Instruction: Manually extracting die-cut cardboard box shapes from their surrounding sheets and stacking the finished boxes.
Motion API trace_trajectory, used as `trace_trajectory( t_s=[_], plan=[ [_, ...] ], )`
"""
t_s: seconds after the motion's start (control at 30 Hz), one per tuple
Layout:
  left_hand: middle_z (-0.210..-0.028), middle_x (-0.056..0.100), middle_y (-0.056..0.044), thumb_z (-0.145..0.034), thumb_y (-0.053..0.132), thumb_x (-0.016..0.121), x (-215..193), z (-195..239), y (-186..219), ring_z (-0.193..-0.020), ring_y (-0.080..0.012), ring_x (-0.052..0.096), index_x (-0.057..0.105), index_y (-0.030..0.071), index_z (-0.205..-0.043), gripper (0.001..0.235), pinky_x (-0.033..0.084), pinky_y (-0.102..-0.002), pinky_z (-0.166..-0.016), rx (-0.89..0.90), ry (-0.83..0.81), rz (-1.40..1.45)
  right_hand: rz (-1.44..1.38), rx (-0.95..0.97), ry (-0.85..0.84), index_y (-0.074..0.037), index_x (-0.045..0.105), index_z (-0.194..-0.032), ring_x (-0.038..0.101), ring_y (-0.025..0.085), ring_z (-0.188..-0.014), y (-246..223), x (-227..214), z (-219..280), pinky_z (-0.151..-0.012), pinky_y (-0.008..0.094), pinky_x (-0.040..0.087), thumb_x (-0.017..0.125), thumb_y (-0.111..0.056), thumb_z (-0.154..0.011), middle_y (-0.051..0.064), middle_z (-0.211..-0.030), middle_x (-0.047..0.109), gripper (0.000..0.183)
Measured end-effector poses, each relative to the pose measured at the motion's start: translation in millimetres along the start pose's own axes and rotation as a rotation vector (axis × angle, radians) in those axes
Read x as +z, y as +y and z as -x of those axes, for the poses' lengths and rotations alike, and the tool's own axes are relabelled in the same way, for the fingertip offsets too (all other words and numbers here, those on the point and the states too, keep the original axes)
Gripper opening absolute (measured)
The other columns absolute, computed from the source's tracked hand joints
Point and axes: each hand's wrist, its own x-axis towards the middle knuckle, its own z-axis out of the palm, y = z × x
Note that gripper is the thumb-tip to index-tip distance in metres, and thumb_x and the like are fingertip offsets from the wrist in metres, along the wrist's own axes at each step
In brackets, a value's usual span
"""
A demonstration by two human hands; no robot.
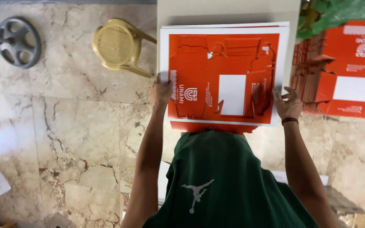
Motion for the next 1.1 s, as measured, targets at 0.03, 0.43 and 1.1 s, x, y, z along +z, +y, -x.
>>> trace_trajectory(
  t_s=[0.03, 0.43, 1.1],
  plan=[
    [-0.123, 0.072, -0.015, -0.085, 0.054, 0.065, 4.6, -12.4, -6.6, -0.112, -0.0394, 0.071, 0.054, 0.021, -0.141, 0.066, 0.056, -0.054, -0.092, -0.011, 0.016, 0.002, -0.006, -0.016, -0.01, -0.029, 0.069, -0.121, 0.073, 0.021, -0.079, -13.6, -1.5, -3.8, -0.073, 0.043, 0.059, 0.087, -0.066, -0.091, -0.004, -0.085, 0.073, 0.05],
    [-0.123, 0.067, -0.021, -0.087, 0.025, 0.065, -15.4, -27.9, 46.0, -0.117, -0.0431, 0.066, 0.061, 0.002, -0.132, 0.051, 0.05, -0.055, -0.101, 0.012, -0.003, -0.261, 0.453, -0.045, -0.123, -0.012, 0.07, -0.116, 0.072, 0.051, -0.091, -77.5, -18.2, -20.8, -0.071, 0.058, 0.053, 0.068, -0.073, -0.084, 0.027, -0.091, 0.075, 0.069],
    [-0.163, 0.027, -0.023, -0.08, 0.038, 0.091, -31.0, -127.8, 132.7, -0.139, -0.0548, 0.045, 0.027, 0.028, -0.166, 0.108, 0.037, -0.066, -0.111, 0.148, -0.165, -0.266, 0.382, -0.133, -0.219, 0.001, 0.065, -0.117, 0.073, 0.052, -0.091, -83.5, -37.2, -21.5, -0.076, 0.057, 0.06, 0.074, -0.055, -0.089, 0.033, -0.092, 0.073, 0.063]
  ],
)
